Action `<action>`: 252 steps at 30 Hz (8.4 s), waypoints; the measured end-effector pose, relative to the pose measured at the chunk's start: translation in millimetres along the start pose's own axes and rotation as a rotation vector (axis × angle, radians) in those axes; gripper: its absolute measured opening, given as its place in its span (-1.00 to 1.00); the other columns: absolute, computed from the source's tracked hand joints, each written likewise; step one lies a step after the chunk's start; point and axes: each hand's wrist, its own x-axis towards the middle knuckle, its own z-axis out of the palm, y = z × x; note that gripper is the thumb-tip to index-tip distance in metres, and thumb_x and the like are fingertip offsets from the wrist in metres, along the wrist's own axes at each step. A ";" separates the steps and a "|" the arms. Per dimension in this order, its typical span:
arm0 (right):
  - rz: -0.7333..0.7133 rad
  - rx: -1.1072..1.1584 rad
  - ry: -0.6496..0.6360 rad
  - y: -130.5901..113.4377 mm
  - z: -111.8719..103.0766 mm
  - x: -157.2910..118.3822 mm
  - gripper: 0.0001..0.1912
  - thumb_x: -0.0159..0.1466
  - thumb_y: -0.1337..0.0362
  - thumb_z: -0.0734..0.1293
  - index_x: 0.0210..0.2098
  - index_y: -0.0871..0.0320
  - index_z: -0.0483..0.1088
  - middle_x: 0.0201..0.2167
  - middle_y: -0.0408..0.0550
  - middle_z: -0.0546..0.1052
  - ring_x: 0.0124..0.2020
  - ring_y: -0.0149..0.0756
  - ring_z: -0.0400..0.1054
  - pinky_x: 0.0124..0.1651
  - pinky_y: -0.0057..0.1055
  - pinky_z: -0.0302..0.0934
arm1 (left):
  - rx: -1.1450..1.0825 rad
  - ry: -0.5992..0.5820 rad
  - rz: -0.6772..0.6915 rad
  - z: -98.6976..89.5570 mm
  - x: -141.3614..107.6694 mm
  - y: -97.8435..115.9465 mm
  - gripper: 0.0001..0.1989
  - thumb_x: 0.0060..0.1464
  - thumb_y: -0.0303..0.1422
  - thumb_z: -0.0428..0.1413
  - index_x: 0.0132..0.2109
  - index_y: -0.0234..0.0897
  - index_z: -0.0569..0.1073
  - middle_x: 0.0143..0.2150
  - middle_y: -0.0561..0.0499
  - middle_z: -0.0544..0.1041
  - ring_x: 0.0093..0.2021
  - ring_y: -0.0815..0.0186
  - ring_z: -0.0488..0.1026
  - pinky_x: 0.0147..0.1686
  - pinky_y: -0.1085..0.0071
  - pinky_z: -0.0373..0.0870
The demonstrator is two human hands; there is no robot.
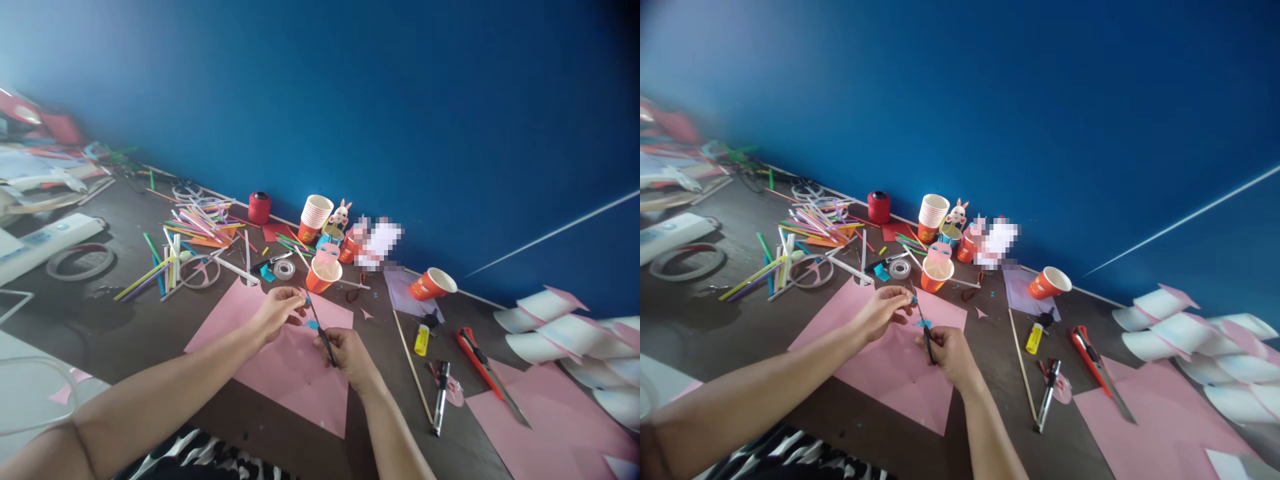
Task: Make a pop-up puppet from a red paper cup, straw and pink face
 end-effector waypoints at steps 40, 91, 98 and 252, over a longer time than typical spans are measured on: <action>-0.019 -0.013 -0.054 -4.5 -4.0 -3.0 -0.66 0.03 0.10 0.33 -0.68 0.21 0.27 -0.78 -0.23 0.30 -0.71 -0.51 0.08 -0.61 -0.54 -0.06 | 0.054 -0.009 -0.011 -2.9 3.5 -1.9 -0.89 -0.23 -0.38 0.10 -0.53 -0.35 0.35 -0.56 0.06 0.38 -0.63 0.53 0.25 -0.65 0.58 0.28; -0.001 0.059 -0.159 -1.2 -9.9 -2.9 -0.63 0.00 0.07 0.36 -0.69 0.20 0.22 -0.76 -0.24 0.25 -0.69 -0.51 0.08 -0.61 -0.54 -0.08 | 0.192 -0.060 -0.014 -5.6 6.1 -7.3 -0.95 -0.25 -0.44 0.02 -0.57 -0.35 0.31 -0.61 0.08 0.38 -0.66 0.53 0.23 -0.66 0.57 0.25; 0.002 0.051 -0.139 3.2 -10.5 -2.6 -0.65 0.01 0.08 0.35 -0.68 0.21 0.25 -0.77 -0.24 0.27 -0.71 -0.51 0.09 -0.61 -0.53 -0.08 | 0.191 -0.057 -0.013 -5.6 6.5 -6.7 -0.94 -0.24 -0.44 0.03 -0.57 -0.35 0.31 -0.60 0.07 0.39 -0.66 0.52 0.23 -0.66 0.56 0.26; -0.132 0.187 0.261 -11.3 5.0 0.3 -0.81 -0.03 0.24 0.37 -0.46 0.21 0.36 -0.60 -0.21 0.34 -0.57 -0.48 0.15 -0.51 -0.54 0.06 | -0.074 -0.149 -0.164 2.0 -7.1 -20.4 -0.79 -0.26 -0.33 0.20 -0.51 -0.34 0.33 -0.52 0.05 0.37 -0.49 0.44 0.34 -0.61 0.57 0.26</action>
